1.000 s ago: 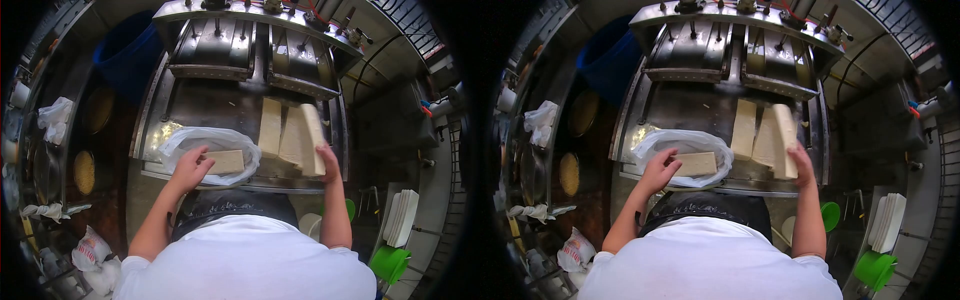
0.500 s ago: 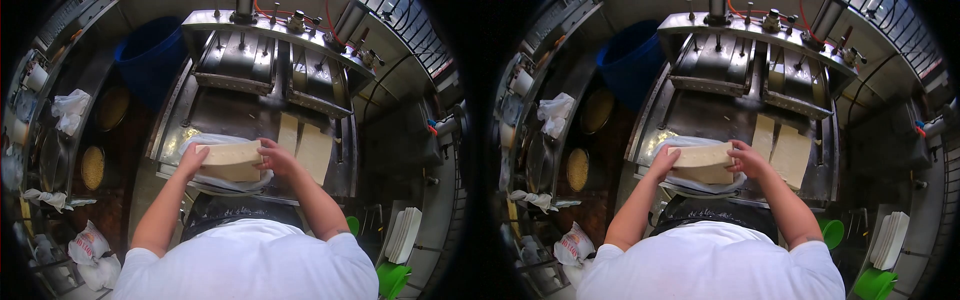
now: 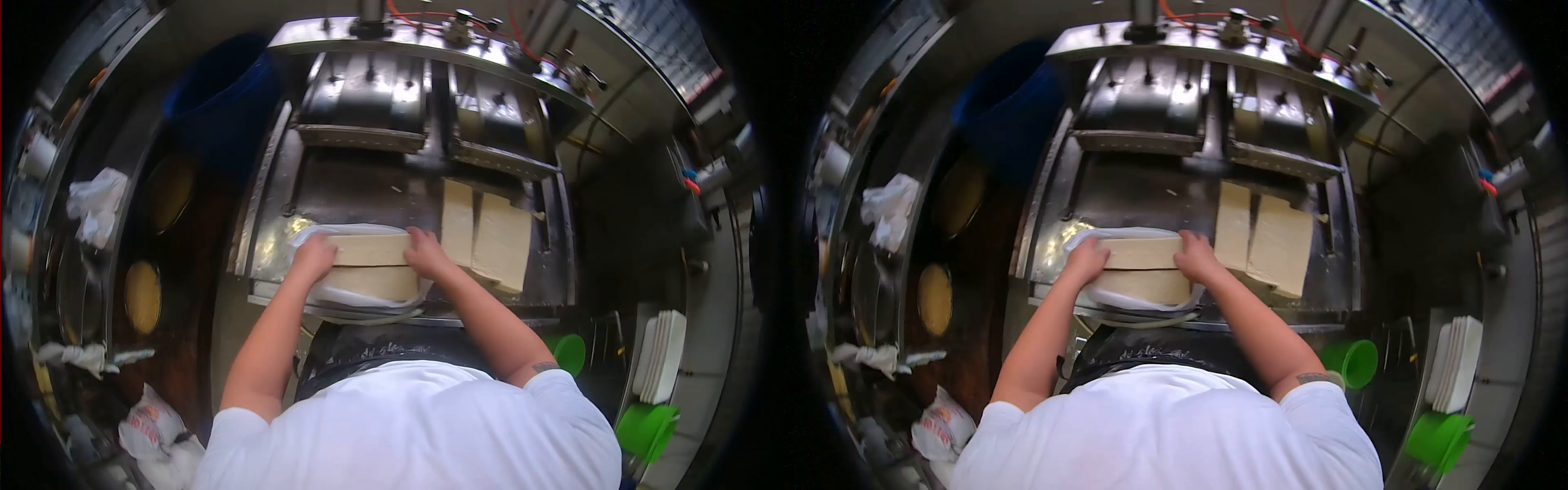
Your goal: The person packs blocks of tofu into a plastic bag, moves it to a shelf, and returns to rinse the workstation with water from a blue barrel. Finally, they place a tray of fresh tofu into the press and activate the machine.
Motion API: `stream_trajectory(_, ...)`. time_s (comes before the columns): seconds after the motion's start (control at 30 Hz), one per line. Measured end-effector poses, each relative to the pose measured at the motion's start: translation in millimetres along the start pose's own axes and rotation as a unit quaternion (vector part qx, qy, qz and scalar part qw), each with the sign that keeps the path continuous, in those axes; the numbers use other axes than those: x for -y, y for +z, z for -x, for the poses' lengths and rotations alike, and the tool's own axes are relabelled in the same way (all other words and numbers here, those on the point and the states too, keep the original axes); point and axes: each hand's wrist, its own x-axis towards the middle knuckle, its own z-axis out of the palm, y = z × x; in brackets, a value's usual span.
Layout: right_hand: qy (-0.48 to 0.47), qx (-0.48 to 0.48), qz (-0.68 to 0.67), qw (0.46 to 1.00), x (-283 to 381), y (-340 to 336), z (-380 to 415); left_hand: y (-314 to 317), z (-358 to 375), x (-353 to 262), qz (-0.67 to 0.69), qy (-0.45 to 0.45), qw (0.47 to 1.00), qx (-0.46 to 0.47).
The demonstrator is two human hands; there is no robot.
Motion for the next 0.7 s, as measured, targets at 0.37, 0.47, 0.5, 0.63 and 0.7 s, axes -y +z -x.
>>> stream_trajectory(0.37, -0.202, -0.119, 0.032, 0.972, 11.0, -13.9, 55.5, 1.0, 42.2, -26.1, 0.235, 0.054, 0.953, -0.185)
stream_trajectory(0.47, -0.056, -0.259, 0.143, 0.954, -5.7, -42.2, 28.9, 1.8, 67.9, -25.0, 0.129, 0.168, 0.967, -0.142)
stream_trajectory(0.5, 0.026, -0.259, 0.185, 0.948, -7.1, -53.8, 17.5, -4.5, 76.9, -28.8, 0.126, 0.164, 0.967, -0.147)
stream_trajectory(0.63, 0.154, -0.164, 0.128, 0.966, -12.3, -65.9, -24.9, -17.4, 108.7, -49.6, -0.166, 0.147, 0.956, 0.195)
stream_trajectory(0.7, 0.247, -0.141, 0.116, 0.952, -1.9, -67.4, -37.2, -17.5, 111.5, -46.7, -0.198, 0.116, 0.93, 0.287)
